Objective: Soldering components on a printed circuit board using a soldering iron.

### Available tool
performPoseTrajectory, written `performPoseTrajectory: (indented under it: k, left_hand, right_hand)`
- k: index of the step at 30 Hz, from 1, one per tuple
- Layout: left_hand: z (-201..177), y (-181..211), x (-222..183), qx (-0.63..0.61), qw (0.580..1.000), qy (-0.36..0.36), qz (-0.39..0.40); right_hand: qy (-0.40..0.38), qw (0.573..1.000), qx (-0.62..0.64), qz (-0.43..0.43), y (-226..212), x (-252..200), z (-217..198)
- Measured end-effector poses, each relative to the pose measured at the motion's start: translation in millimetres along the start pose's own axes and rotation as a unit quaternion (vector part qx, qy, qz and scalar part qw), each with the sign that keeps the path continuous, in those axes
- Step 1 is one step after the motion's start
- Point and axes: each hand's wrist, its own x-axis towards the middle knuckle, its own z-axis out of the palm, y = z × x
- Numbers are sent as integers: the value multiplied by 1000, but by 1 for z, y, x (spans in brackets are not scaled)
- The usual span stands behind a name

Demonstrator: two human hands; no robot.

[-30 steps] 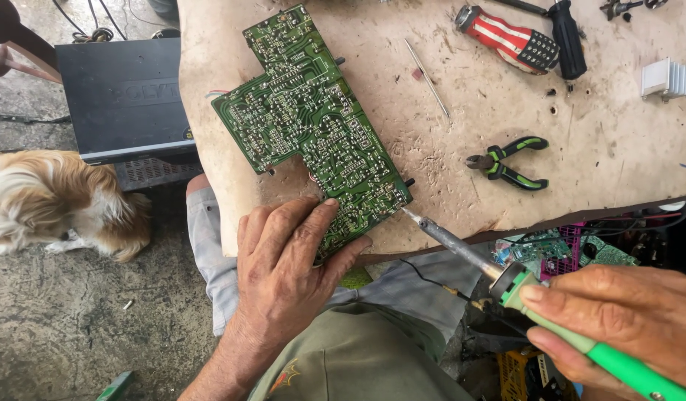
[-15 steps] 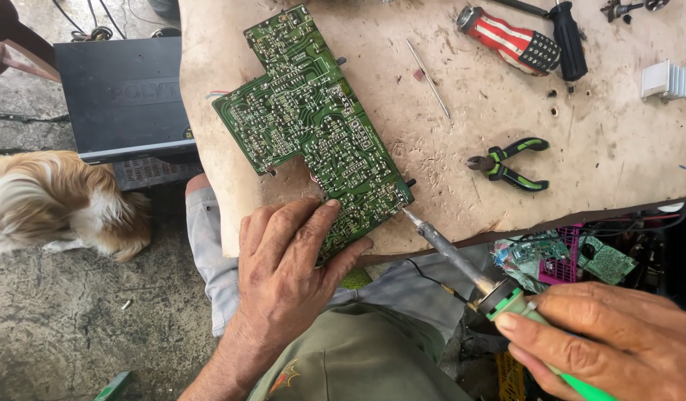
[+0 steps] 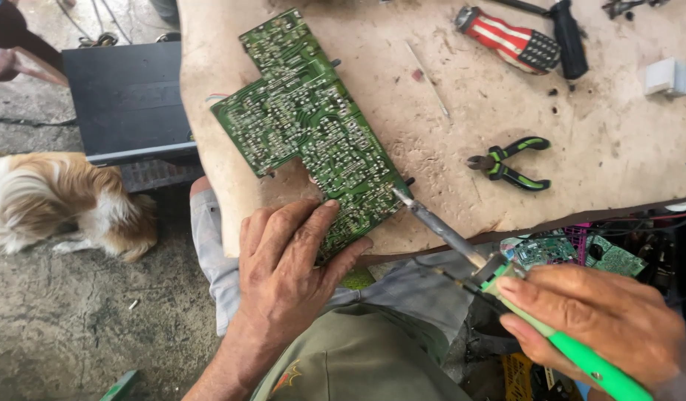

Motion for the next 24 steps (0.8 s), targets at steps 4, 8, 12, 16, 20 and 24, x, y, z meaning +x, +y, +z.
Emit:
performPoseTrajectory:
  k: [4, 8, 12, 16, 20, 24]
  left_hand:
    - [4, -1, -2, -3, 1000, 0, -2]
    - [4, -3, -3, -6, 1000, 3, 0]
    - [7, -4, -6, -7, 1000, 14, 9]
    - [3, 3, -1, -9, 1000, 18, -5]
    - [-5, 22, 7, -1, 999, 37, -10]
    - [-4, 31, 8, 5, 999, 35, -10]
  right_hand:
    - [-26, 999, -34, -19, 28, -44, -3]
    - [87, 996, -8, 1, 30, -67, 20]
    - [250, 964, -2, -90, 55, -75, 103]
    - [322, 943, 57, -62, 36, -83, 147]
    - [268, 958, 89, -50, 24, -87, 148]
    - [244, 964, 76, -69, 42, -103, 162]
